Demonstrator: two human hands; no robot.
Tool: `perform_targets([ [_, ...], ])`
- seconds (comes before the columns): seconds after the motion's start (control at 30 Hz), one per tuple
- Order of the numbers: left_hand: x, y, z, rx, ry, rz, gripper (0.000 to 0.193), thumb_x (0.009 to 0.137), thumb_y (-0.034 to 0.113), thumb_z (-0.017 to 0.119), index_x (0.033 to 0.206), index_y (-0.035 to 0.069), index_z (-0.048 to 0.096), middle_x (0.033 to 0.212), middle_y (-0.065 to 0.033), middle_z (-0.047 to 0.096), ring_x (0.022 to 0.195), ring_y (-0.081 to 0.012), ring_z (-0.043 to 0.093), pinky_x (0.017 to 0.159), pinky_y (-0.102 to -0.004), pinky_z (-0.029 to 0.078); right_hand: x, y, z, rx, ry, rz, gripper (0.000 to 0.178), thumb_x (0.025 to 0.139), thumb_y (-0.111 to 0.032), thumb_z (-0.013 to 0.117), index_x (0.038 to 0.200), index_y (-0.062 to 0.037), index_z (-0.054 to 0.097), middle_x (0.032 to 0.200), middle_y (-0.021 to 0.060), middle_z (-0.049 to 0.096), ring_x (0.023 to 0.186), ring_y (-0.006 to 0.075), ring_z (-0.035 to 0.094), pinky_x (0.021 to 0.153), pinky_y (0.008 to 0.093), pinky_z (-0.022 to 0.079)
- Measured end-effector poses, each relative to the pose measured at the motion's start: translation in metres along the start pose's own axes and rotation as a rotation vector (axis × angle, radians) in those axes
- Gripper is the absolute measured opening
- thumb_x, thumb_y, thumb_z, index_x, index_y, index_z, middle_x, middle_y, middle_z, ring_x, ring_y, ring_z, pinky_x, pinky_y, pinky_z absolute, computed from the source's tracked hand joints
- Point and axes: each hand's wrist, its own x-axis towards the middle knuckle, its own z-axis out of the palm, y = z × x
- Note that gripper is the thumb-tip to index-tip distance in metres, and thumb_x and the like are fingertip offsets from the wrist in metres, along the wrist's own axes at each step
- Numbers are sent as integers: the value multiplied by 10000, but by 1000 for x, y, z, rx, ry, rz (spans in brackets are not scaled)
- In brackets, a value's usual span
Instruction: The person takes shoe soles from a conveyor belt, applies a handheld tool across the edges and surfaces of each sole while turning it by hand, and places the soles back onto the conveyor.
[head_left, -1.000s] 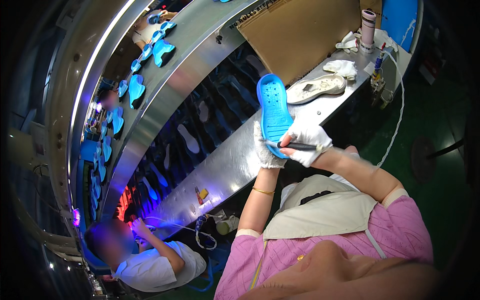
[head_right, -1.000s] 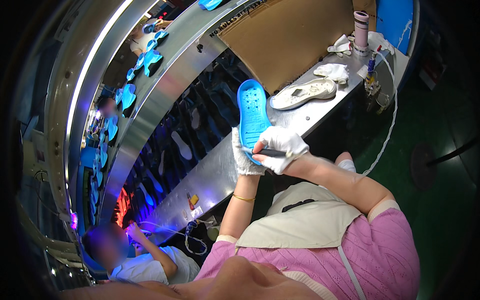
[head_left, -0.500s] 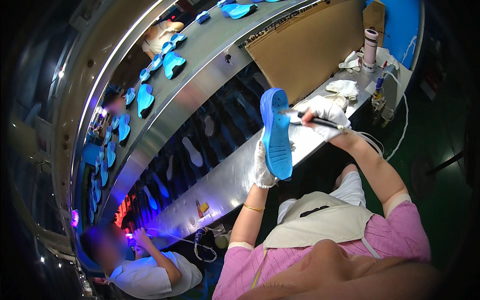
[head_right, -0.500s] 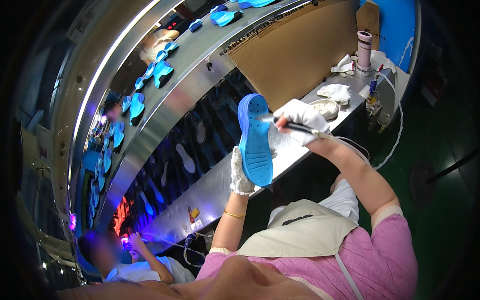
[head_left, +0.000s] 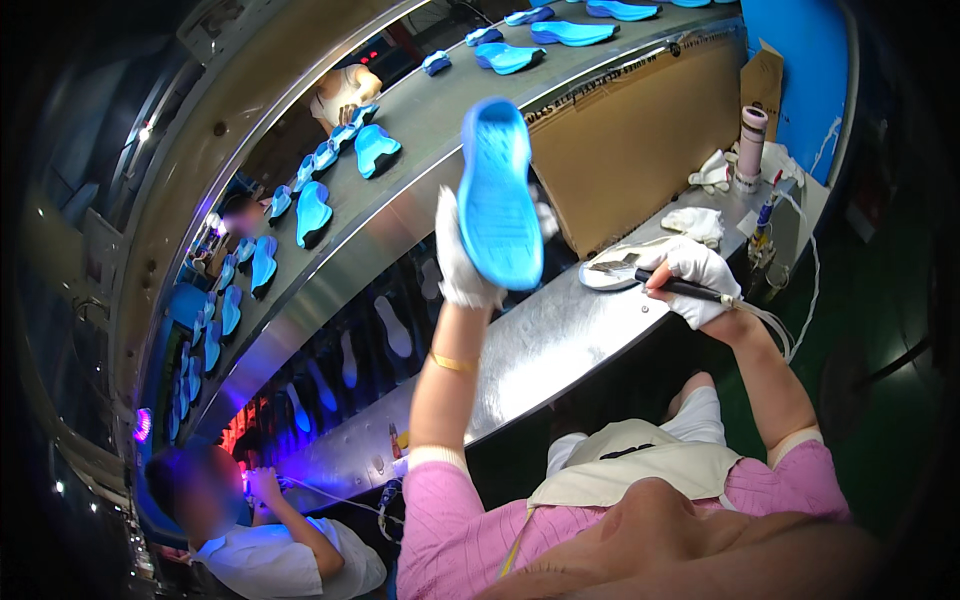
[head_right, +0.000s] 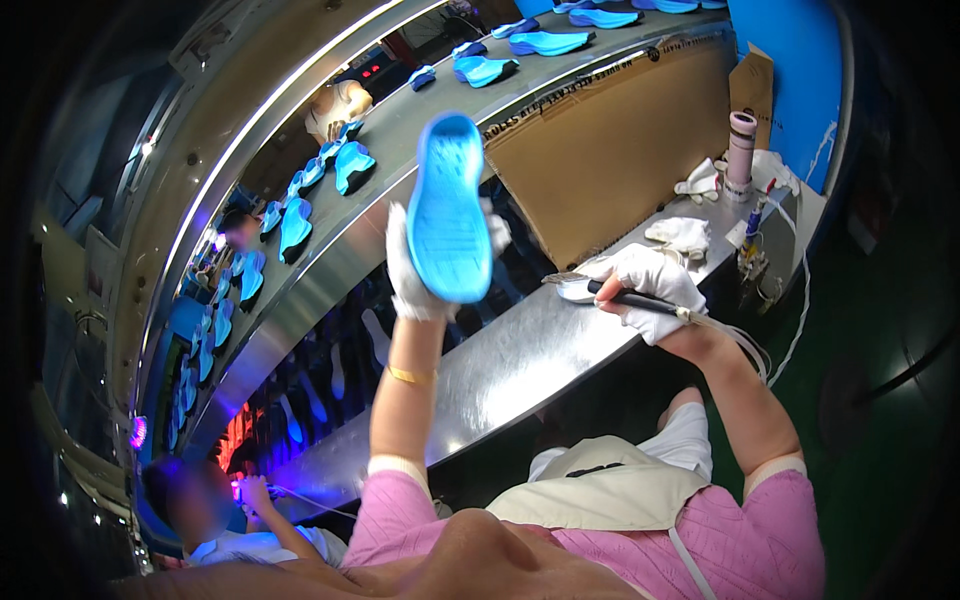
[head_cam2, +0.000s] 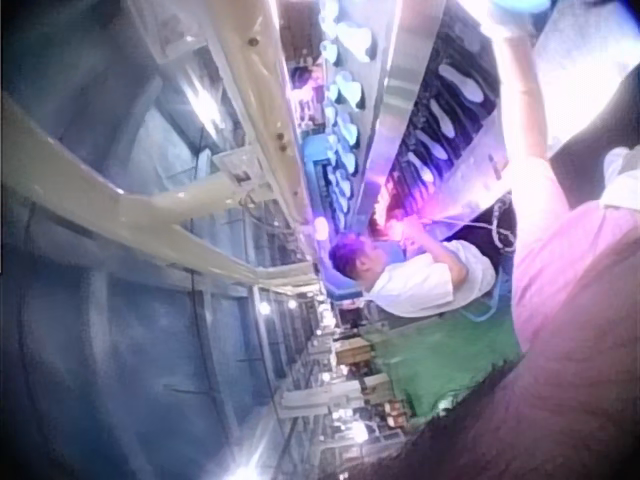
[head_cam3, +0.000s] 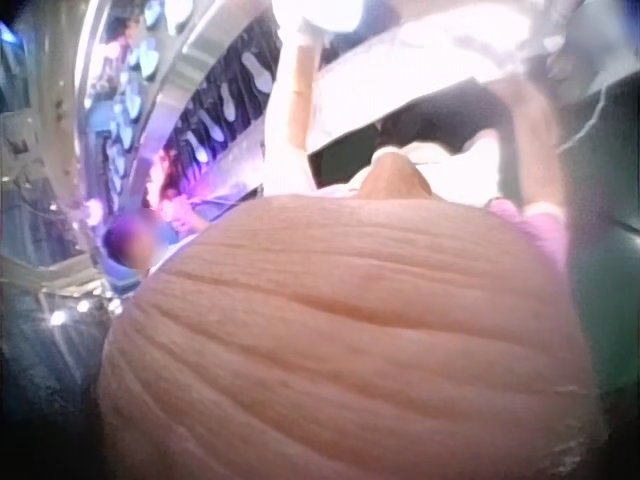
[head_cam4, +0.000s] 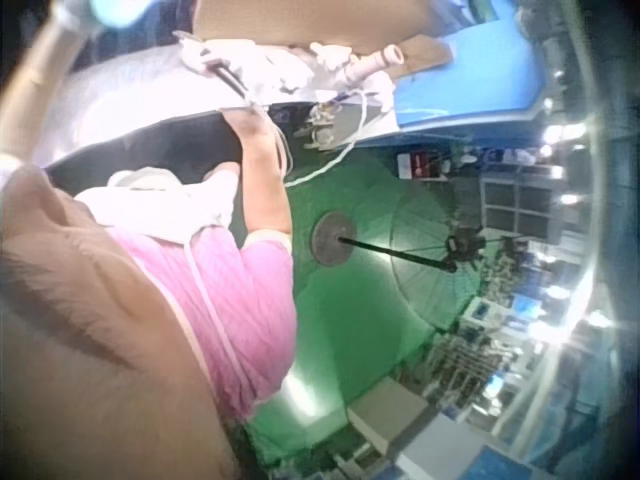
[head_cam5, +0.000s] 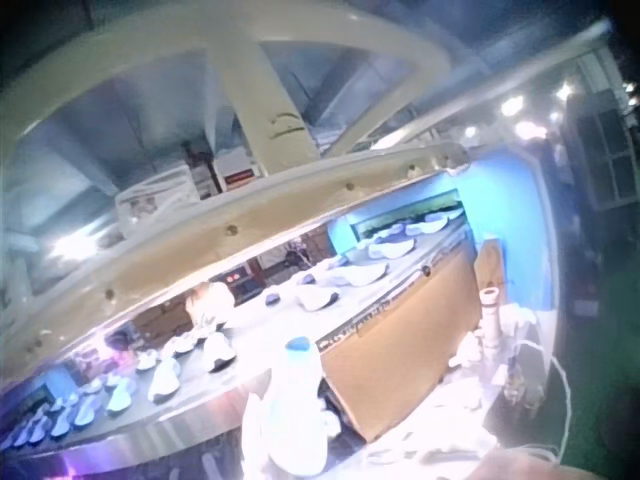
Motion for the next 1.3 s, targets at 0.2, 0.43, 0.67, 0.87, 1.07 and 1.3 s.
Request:
perform_targets([
  [0.2,124,86,-15,-473,370,158,753,961,624,304,1449,51,287,1477,-242,338,1345,-435,347,1142,-605,243,-5,0,12,69,37,73,197,724,54,783,827,-48,649,839,72,623,809,184,614,760,286,493],
  [0.43,108,62,-31,471,518,316,408,1006,234,485,1365,43,452,1156,-161,625,912,-256,674,863,-372,534,-15,14,9,158,50,244,217,717,82,773,829,-45,638,856,64,606,803,163,597,753,275,488],
  [0.67,95,156,-78,2579,612,560,548,834,421,636,1297,133,575,1279,-133,596,1178,-301,562,1099,-484,318,-21,17,19,245,29,308,185,749,98,745,856,-27,661,828,40,647,779,116,613,720,252,501],
  [0.87,64,195,-122,2513,960,-415,497,892,575,511,1232,236,641,1261,-53,642,1194,-274,586,1135,-606,176,-22,18,23,150,34,312,200,717,74,782,815,-44,654,808,50,644,766,137,624,739,273,509],
  [1.07,-24,253,-162,2442,1228,-490,467,868,549,545,1266,314,611,1285,-9,630,1241,-250,556,1143,-621,148,-20,24,38,202,-22,323,222,727,112,744,834,-55,644,852,40,634,794,131,602,741,269,496],
  [1.3,-77,269,-177,2403,1333,-275,358,857,348,626,1205,268,634,1194,-34,667,1151,-235,604,1091,-475,308,-26,28,56,347,-7,405,272,735,144,703,832,-71,567,866,25,578,770,108,576,722,254,485],
])
